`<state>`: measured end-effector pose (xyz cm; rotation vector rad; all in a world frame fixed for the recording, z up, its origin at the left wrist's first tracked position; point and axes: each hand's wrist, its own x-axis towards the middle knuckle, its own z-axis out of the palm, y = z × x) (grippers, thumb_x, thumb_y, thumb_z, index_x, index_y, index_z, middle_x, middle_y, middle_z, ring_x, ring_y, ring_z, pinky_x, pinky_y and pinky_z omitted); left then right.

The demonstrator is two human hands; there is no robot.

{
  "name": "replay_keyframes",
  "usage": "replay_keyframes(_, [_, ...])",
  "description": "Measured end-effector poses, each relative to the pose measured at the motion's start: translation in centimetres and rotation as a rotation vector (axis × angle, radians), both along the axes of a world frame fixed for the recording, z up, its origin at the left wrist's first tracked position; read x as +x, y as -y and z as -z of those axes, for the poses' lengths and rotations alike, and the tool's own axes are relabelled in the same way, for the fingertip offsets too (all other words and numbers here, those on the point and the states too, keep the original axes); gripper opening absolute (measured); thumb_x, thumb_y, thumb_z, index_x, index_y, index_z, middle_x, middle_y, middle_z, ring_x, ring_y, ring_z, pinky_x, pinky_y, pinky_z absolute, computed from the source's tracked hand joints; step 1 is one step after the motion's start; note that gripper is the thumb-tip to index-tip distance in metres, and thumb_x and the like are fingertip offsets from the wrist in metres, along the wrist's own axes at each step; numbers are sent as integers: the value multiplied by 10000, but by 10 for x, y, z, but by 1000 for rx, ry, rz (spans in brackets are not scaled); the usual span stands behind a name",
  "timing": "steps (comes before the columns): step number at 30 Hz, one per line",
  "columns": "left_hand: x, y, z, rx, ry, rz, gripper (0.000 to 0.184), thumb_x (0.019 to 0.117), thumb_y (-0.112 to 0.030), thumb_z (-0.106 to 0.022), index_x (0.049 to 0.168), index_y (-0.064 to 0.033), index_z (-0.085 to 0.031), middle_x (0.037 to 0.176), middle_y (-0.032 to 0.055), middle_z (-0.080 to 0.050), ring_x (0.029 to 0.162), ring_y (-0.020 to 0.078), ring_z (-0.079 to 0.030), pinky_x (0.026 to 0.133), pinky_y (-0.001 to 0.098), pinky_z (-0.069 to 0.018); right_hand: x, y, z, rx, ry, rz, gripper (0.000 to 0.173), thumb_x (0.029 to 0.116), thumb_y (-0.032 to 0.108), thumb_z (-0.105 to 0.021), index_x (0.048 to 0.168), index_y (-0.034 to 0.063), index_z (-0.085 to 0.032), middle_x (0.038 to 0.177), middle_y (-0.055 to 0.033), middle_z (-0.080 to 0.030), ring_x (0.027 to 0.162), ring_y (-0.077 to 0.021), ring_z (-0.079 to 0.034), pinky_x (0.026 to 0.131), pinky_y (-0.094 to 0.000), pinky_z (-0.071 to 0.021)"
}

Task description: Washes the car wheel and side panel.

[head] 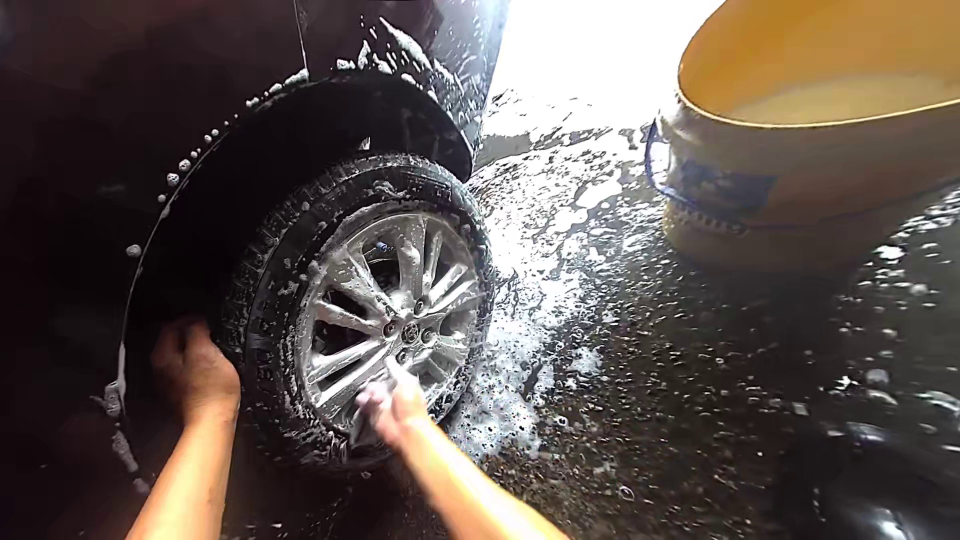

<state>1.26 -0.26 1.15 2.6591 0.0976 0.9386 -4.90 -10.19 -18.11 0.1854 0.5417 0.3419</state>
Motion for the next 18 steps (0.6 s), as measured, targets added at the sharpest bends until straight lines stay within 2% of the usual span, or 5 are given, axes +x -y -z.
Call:
replay_keyframes(3, [1,-2,0,-18,5,-4,410,1059,-334,-482,1215,4,-654,1202,181,-660,1151,243,-616,1044,485,-460,-7,-15,-6,-460,39,-153,271,1104,236,-383,984,37,-522,616,-77,-476,448,-185,-490,466,-365,-521])
replay_keyframes(7, [2,-4,0,-31,3,21,407,1064,-326,-479,1225,5,-653,1204,182,-665,1150,239,-626,1041,481,-477,-87,-24,-51,-1321,605,-292,351,1059,221,-443,1258,49,-675,1050,-141,-722,880,-236,-722,812,-461,-607])
replay_keyframes(12, [0,-9,0,-2,-9,67,388,1068,-283,-478,1241,21,-646,1231,186,-662,1172,227,-623,1064,445,-475,-44,-22,-33,-1585,898,-323,454,1024,378,-484,1323,80,-649,1248,-143,-702,1198,-282,-659,1029,-517,-517])
replay_keyframes(15, [-2,-5,0,-3,-14,77,379,1067,-268,-466,1228,22,-650,1216,187,-658,1154,225,-623,1045,452,-479,-9,26,38,-1973,1163,-213,336,1037,313,-522,1162,76,-725,1122,-171,-739,1082,-369,-702,905,-625,-541])
replay_keyframes(18, [0,-7,-2,-2,-7,73,385,1058,-259,-464,1227,35,-647,1221,187,-652,1157,220,-610,1043,446,-468,16,56,114,-2339,1204,407,150,944,259,-651,902,164,-760,887,-63,-755,892,-275,-736,776,-562,-592])
